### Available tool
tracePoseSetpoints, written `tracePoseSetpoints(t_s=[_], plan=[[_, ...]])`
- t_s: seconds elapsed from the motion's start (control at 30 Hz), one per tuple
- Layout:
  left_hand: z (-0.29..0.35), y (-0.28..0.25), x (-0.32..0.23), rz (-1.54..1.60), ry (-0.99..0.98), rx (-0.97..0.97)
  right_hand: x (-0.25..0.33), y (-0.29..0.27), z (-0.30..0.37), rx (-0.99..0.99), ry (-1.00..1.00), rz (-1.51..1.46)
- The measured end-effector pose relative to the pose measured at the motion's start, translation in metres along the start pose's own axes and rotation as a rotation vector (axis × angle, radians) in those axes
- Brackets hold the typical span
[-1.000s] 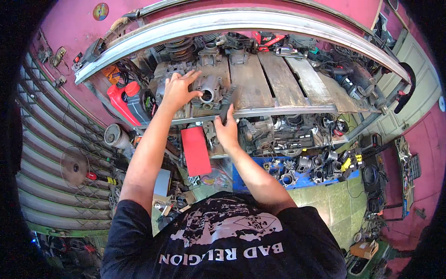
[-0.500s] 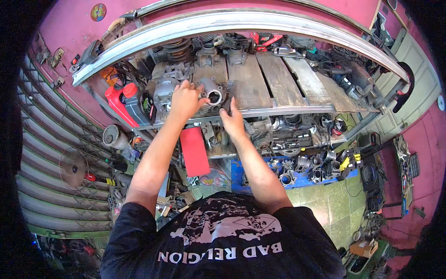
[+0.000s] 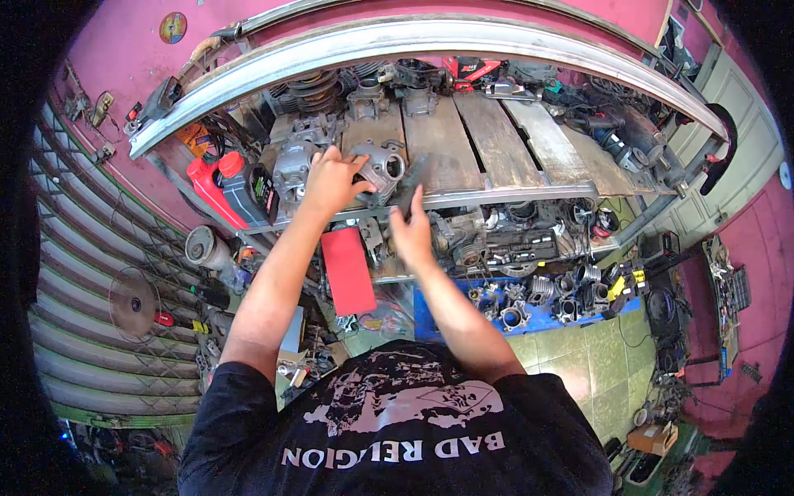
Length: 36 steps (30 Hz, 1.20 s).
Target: The person scrubs several small metal engine parts with a wire brush on a wooden workbench. They repeatedly pick up each part, scrub its surfaces, rotate it to access different sides, and place it back on the bench. The process is repeated for multiple parts throughout the clip.
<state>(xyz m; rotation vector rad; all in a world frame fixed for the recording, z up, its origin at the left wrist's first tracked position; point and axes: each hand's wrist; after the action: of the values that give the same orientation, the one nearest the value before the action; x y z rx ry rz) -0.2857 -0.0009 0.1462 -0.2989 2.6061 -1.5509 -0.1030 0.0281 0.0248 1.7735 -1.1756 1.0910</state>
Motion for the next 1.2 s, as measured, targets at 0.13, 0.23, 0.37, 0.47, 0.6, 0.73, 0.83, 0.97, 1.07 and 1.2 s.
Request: tracePoseSetpoints(t_s=[0.13, 0.23, 0.37, 0.47, 0.6, 0.73, 0.83, 0.97, 1.07, 1.2], plan=[[-0.001, -0.007, -0.012, -0.082, -0.057, 0.003, 0.01, -0.007, 0.003, 0.166, 0.103, 0.171], [-0.003, -0.009, -0.024, -0.069, -0.092, 0.004, 0.013, 0.028, 0.071, 0.064, -0.129, 0.049], [0.005, 0.005, -0.029, -0.005, -0.128, -0.112, 0.028, 0.044, 0.104, 0.053, -0.094, -0.013], [0.005, 0.008, -0.035, 0.017, -0.123, -0.129, -0.004, 0.028, 0.045, -0.053, -0.19, 0.003], [0.006, 0.009, -0.03, -0.027, -0.129, -0.145, 0.022, 0.002, 0.007, 0.076, 0.093, -0.135], [0.007, 0.011, -0.032, 0.009, -0.141, -0.15, 0.04, 0.018, 0.078, 0.104, -0.103, 0.003], [0.007, 0.01, -0.034, 0.004, -0.148, -0.137, 0.046, 0.019, 0.116, 0.121, -0.079, -0.143], [0.008, 0.002, -0.029, 0.023, -0.135, -0.127, 0.032, 0.008, 0.09, -0.01, -0.105, -0.142], [0.008, 0.003, -0.019, 0.05, -0.125, -0.137, 0.033, -0.01, 0.022, 0.068, -0.244, 0.129], [0.006, 0.001, -0.019, 0.094, -0.127, -0.125, 0.033, -0.028, -0.023, 0.292, -0.259, 0.295]])
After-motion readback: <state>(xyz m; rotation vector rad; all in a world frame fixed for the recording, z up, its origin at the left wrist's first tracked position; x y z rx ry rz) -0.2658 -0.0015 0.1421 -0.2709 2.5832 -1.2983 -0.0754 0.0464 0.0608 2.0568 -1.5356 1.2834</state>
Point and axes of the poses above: each hand's wrist, its own z-axis away from the middle knuckle, its own y-axis out of the palm, x = y × z, and after that the axes turned 13 degrees about -y, right-handed
